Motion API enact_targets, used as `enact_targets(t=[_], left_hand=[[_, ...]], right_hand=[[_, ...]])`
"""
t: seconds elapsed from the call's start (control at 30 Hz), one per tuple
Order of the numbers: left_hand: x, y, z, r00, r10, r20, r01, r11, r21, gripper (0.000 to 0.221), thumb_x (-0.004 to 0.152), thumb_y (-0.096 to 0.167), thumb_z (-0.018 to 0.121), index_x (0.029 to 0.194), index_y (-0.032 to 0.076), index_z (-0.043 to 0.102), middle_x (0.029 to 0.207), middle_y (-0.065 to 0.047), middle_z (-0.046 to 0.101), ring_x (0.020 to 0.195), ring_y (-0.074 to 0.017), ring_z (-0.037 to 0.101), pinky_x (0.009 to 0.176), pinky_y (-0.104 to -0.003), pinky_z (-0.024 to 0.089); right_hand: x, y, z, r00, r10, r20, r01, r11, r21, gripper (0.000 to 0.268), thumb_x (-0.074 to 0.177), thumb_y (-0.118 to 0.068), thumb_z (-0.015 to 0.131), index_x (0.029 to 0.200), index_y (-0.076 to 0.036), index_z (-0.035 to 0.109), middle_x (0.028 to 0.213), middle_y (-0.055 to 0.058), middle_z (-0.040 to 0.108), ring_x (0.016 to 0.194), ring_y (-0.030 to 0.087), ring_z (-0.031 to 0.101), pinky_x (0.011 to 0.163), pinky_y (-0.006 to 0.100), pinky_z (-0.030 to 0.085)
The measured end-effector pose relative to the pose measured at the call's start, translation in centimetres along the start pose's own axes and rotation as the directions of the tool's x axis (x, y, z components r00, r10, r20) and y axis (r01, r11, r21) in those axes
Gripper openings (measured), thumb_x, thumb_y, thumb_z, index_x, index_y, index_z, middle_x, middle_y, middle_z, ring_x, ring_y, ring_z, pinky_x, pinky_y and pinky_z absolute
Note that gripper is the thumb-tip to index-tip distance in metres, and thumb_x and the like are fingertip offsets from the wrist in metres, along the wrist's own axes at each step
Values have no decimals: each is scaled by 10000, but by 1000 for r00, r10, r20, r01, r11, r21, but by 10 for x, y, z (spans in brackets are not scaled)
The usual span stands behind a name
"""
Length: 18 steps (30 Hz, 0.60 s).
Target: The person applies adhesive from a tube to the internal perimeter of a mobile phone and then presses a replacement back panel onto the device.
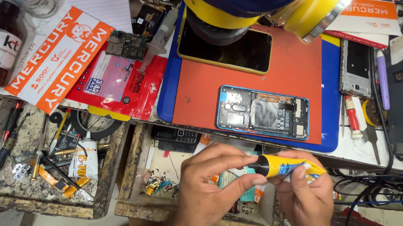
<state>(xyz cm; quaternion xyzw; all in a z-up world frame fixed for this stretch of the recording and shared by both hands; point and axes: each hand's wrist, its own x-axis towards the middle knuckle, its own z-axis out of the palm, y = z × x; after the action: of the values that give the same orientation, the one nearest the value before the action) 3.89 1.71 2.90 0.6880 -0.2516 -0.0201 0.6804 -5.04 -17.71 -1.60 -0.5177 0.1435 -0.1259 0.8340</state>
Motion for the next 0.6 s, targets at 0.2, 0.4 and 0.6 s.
enact_targets(t=[0.2, 0.4, 0.6], left_hand=[[-13, 5, 18, 993, 77, -86, -73, 996, 41, 339, 760, 45, 872, 1057, 24, 710, 1127, -130, 715, 1035, -271, 720, 877, -363, 598], [-23, -6, 28, 985, 103, -140, -110, 993, -48, 541, 824, 81, 908, 1224, 45, 544, 1152, -83, 768, 1100, -236, 700, 1000, -331, 568], [-27, -12, 17, 999, 15, -33, -22, 969, -247, 627, 888, 89, 887, 1338, 60, 451, 1291, -111, 723, 1248, -238, 722, 1126, -360, 529]], right_hand=[[7, 3, 16, 998, -12, -67, 3, 992, -125, 423, 1141, -168, 447, 1442, 127, 491, 1059, 225, 677, 740, 155, 543, 643, 267, 423], [-5, 8, 34, 963, -136, 232, 85, 972, 220, 734, 1141, -344, 458, 1681, 77, 193, 1324, 188, 563, 1146, 233, 584, 1030, 342, 478], [5, -4, 10, 949, 144, 280, -172, 982, 78, 548, 936, -332, 693, 1290, -8, 427, 1364, 232, 566, 1234, 271, 599, 1013, 438, 509]])
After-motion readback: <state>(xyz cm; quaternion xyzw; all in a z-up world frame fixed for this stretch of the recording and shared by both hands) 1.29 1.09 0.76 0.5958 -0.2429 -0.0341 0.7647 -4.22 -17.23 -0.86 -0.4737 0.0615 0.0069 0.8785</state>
